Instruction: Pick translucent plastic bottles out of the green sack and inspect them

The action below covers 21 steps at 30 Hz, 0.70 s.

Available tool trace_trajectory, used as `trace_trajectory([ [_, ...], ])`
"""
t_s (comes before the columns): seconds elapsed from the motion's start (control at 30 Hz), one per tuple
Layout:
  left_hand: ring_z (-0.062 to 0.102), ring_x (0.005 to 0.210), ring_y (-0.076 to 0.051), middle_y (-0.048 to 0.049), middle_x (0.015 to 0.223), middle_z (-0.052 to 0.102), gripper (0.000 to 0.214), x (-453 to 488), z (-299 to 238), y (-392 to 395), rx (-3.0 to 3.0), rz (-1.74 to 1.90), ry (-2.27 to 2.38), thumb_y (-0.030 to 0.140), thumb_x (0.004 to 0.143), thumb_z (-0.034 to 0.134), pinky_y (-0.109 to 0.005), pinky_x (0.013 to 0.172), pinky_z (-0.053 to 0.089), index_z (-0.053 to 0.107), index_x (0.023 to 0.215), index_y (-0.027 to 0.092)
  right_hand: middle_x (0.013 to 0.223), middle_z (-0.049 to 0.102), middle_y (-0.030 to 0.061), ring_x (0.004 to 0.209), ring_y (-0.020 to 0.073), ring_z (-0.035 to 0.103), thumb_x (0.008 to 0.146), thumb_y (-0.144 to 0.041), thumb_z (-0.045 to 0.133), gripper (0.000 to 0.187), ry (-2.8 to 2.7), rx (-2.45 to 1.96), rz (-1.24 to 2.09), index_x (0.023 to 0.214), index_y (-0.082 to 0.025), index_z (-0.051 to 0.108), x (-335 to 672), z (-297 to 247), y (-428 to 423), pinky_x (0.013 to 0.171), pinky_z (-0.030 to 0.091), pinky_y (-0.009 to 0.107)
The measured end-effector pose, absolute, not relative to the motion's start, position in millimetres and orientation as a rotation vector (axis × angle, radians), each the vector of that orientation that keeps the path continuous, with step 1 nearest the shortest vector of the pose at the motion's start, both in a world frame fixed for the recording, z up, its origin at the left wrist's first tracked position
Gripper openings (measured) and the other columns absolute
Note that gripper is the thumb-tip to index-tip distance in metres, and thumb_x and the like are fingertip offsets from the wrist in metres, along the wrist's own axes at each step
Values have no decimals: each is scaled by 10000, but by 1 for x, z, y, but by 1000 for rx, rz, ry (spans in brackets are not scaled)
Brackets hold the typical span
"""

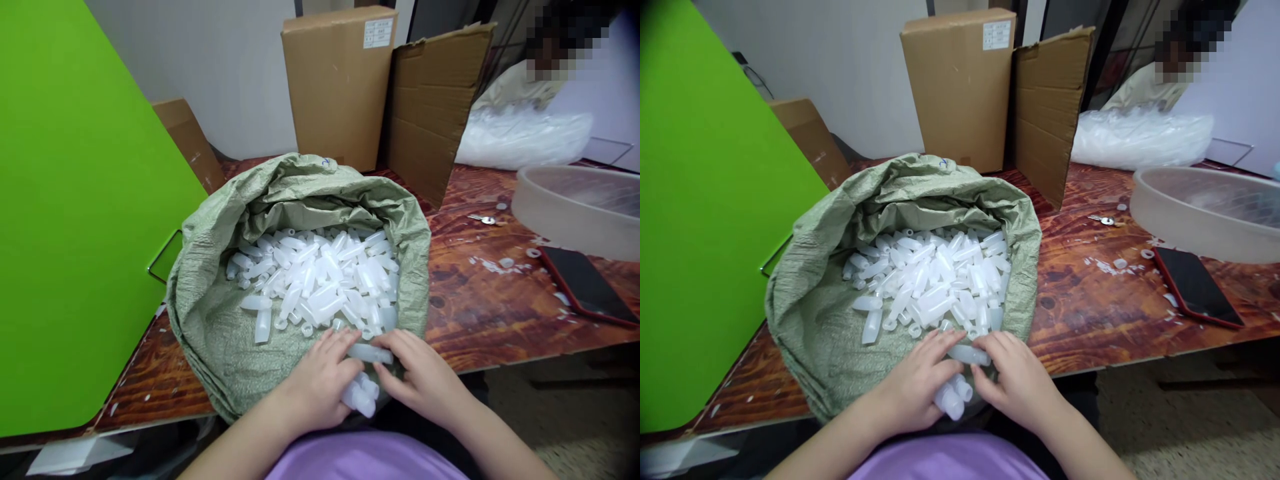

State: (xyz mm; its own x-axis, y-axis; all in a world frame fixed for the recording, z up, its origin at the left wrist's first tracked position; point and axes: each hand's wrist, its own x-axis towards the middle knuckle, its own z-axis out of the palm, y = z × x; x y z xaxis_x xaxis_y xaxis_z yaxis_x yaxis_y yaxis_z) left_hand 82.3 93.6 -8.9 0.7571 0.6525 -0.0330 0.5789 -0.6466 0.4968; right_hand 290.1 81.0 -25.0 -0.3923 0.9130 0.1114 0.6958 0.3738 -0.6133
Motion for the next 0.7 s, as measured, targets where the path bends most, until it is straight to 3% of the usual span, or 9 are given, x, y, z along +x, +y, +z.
trace_trajectory([
  [0.13, 493, 1150, -265, -127, 1274, 486, 358, 86, 3, 93, 2219, 420, 820, 146, 678, 588, -432, 1002, 378, 599, 1031, 211, 878, 588, 48, 821, 182, 551, 854, -256, 488, 150, -2017, -1298, 772, 980, -198, 544, 293, -15, 77, 710, 458, 301],
  [0.23, 559, 1013, -213, -103, 1137, 501, 252, 90, 15, 90, 1950, 543, 730, 123, 666, 604, -302, 868, 473, 631, 908, 188, 868, 601, 37, 819, 166, 564, 859, -272, 496, 158, -1900, -1222, 866, 988, -208, 560, 286, -8, 76, 714, 465, 272],
  [0.33, 561, 895, -190, -82, 958, 507, 130, 91, 22, 88, 1786, 615, 767, 142, 662, 628, -280, 782, 486, 618, 790, 159, 910, 626, 44, 856, 171, 582, 858, -298, 512, 175, -1789, -1189, 979, 986, -211, 593, 276, -6, 78, 754, 473, 272],
  [0.43, 529, 790, -168, -42, 846, 505, 139, 85, 23, 88, 1697, 643, 839, 199, 673, 657, -284, 732, 466, 612, 800, 163, 896, 642, 49, 831, 179, 595, 824, -354, 571, 212, -1584, -1208, 1116, 961, -197, 611, 269, -9, 81, 753, 488, 283],
  [0.57, 499, 727, -147, -13, 805, 503, 172, 78, 21, 87, 1541, 686, 921, 287, 700, 656, -271, 698, 444, 602, 800, 159, 753, 637, 23, 722, 154, 598, 812, -377, 592, 198, -1325, -1222, 1307, 835, -180, 597, 262, -13, 84, 690, 492, 264],
  [0.7, 490, 698, -131, -4, 798, 497, 159, 77, 22, 85, 1482, 663, 941, 252, 691, 652, -247, 662, 430, 597, 797, 147, 721, 602, 3, 672, 132, 579, 767, -356, 631, 191, -1198, -1185, 1387, 807, -181, 569, 255, -10, 86, 648, 484, 244],
])
